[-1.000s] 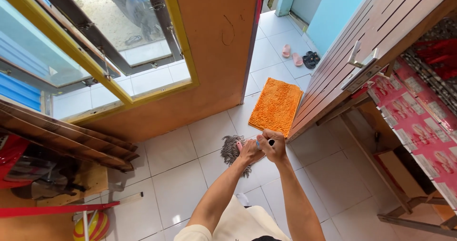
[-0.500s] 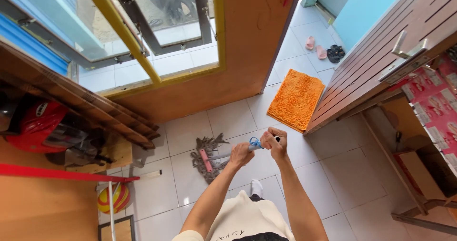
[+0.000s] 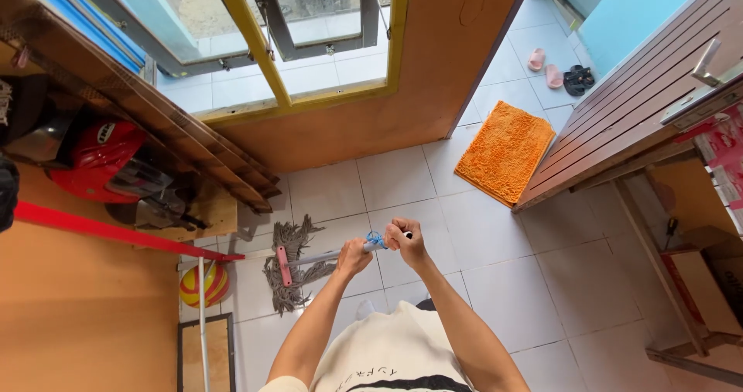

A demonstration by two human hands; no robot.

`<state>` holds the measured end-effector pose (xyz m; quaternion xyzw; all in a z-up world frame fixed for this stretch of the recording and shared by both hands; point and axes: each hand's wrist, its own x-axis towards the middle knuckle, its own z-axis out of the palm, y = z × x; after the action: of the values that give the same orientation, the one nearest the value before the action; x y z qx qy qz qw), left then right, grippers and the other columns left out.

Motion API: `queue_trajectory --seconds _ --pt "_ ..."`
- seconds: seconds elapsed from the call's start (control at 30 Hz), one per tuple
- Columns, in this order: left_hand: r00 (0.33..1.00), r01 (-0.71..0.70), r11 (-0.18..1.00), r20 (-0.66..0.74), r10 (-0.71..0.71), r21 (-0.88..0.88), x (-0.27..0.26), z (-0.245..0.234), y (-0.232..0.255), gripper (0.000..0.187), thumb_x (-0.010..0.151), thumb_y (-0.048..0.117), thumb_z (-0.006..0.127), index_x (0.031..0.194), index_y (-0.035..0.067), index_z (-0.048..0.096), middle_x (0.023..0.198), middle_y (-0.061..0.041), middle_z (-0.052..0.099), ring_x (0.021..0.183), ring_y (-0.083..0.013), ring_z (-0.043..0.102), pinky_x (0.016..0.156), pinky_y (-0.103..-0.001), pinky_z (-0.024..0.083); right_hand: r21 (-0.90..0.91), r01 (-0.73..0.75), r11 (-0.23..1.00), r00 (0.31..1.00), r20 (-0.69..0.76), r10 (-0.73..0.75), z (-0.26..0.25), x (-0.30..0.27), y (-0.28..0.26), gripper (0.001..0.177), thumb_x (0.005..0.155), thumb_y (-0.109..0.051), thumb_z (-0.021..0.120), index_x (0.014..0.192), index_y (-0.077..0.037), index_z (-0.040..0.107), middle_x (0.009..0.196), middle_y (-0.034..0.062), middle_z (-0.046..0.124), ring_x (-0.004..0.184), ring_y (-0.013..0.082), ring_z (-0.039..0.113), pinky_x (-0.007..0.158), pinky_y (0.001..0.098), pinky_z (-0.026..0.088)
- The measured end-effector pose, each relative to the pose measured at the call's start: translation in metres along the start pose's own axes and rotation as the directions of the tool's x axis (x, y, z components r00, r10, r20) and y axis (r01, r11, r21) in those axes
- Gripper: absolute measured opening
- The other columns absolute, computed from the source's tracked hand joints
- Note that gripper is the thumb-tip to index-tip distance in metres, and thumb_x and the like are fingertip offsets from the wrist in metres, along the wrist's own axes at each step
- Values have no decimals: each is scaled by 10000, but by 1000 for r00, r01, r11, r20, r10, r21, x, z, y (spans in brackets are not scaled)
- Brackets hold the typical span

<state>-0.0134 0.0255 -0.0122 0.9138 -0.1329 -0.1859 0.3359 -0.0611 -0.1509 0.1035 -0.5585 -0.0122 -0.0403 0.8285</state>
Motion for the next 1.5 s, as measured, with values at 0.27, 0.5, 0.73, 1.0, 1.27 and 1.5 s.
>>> queue_trajectory --seconds 0.27,0.5,0.73,1.0,1.27,1.5 --pt "999 7 1000 44 -6 -22 6 25 29 153 742 108 606 827 40 714 812 -264 677 847 -504 625 740 -540 526 -52 -23 998 999 28 24 -26 -12 -27 431 988 -51 555 608 -92 355 520 -1 421 500 94 403 485 283 329" --pt "992 -103 986 64 113 -134 32 79 103 159 720 54 557 804 -17 671 821 -295 674 868 -516 609 751 -535 510 -260 -38 965 999 -37 29 -81 -19 -94 416 971 -71 577 592 -89 407 511 -16 452 478 59 383 445 264 297" --pt "987 -54 979 140 82 -196 48 143 202 153 759 85 559 810 -27 652 816 -292 673 863 -500 648 746 -522 523 -396 -58 916 993 -117 12 -144 -42 -157 431 949 -84 605 589 -84 367 519 -33 404 501 42 335 442 268 250" --pt "887 -425 838 25 461 -342 66 209 270 332 783 245 719 985 23 576 982 -135 665 961 -263 625 789 -428 499 -677 58 734 972 -129 -196 -181 -60 -178 345 900 -65 635 621 -24 435 544 -17 367 541 60 335 464 277 294" --pt "906 -392 828 -12 423 -400 86 253 279 305 850 282 670 965 27 551 939 -150 618 891 -277 608 753 -428 508 -676 269 686 960 135 -244 -223 -51 -179 356 916 -77 675 637 -26 459 533 18 380 515 66 348 448 284 310" --pt "931 -294 945 179 317 -143 52 194 294 225 717 161 615 857 -2 681 837 -226 742 835 -413 703 758 -532 495 -569 169 805 983 36 -181 -217 -69 -195 323 909 -136 661 632 -68 509 532 -41 482 494 46 411 424 268 307"
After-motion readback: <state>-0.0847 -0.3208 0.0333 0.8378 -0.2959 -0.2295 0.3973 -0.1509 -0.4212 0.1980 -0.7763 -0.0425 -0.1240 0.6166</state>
